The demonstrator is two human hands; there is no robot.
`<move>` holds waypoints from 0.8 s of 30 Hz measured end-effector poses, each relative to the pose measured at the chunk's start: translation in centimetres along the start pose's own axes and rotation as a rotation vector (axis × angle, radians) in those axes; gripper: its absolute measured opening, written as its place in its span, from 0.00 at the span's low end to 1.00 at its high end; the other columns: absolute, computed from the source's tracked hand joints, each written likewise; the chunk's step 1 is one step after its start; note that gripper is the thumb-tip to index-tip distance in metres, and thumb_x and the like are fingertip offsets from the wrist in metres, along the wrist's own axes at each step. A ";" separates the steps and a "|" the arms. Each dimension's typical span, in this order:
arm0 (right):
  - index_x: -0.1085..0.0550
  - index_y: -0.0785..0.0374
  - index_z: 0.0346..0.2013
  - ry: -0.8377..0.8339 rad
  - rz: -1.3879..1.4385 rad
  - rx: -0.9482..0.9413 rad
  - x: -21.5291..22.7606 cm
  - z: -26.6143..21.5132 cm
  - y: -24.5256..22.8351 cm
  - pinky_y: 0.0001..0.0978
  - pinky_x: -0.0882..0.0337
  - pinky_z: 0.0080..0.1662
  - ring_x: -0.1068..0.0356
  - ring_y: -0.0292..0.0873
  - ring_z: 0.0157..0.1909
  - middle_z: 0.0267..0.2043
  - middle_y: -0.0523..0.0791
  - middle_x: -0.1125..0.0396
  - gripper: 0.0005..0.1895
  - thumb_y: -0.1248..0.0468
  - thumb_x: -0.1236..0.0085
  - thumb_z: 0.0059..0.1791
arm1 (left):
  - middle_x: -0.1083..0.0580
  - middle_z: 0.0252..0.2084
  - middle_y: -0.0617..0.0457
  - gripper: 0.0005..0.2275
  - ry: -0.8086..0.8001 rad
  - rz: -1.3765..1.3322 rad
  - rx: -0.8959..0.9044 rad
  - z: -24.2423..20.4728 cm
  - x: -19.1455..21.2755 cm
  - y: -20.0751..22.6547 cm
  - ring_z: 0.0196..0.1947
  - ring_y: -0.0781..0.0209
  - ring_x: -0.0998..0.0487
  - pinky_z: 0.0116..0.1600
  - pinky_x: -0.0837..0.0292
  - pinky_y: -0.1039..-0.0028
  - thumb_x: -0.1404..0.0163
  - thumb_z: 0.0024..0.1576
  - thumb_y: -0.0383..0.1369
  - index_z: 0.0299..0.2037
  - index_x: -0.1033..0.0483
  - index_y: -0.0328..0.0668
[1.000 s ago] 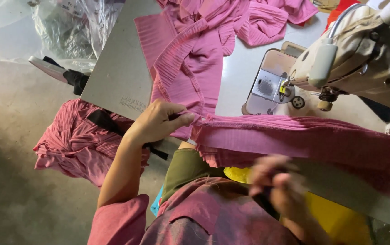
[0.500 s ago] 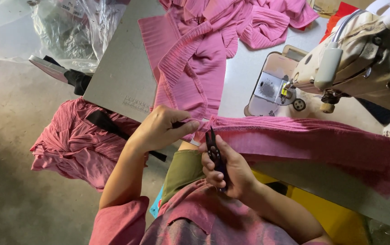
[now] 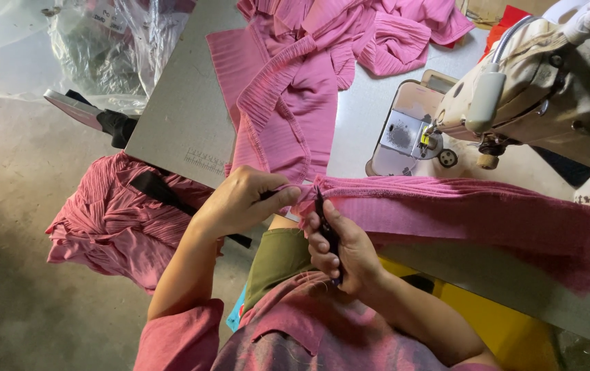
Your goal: The person uses scissors to trim excess threads and edges from a long piece of pink fabric. They repeatedly pull the fabric taut and snip small sections along the edge. The work is performed at a sewing station with a sewing machine visible in the background.
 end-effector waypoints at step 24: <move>0.29 0.65 0.32 -0.428 -1.779 1.607 -7.2 -11.5 -11.0 0.25 0.32 0.27 0.36 0.39 0.22 0.38 0.48 0.38 0.08 0.65 0.56 0.45 | 0.40 0.15 0.47 0.15 -0.525 -0.296 -0.268 1.4 -3.8 4.0 0.15 0.59 0.38 0.23 0.38 0.71 0.59 0.54 0.35 0.44 0.37 0.27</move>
Point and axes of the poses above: each hand's wrist, its own z-axis towards the middle knuckle, its own x-axis out of the back of the hand, y = z × x, the point moved 6 cm from there along z, towards the middle knuckle
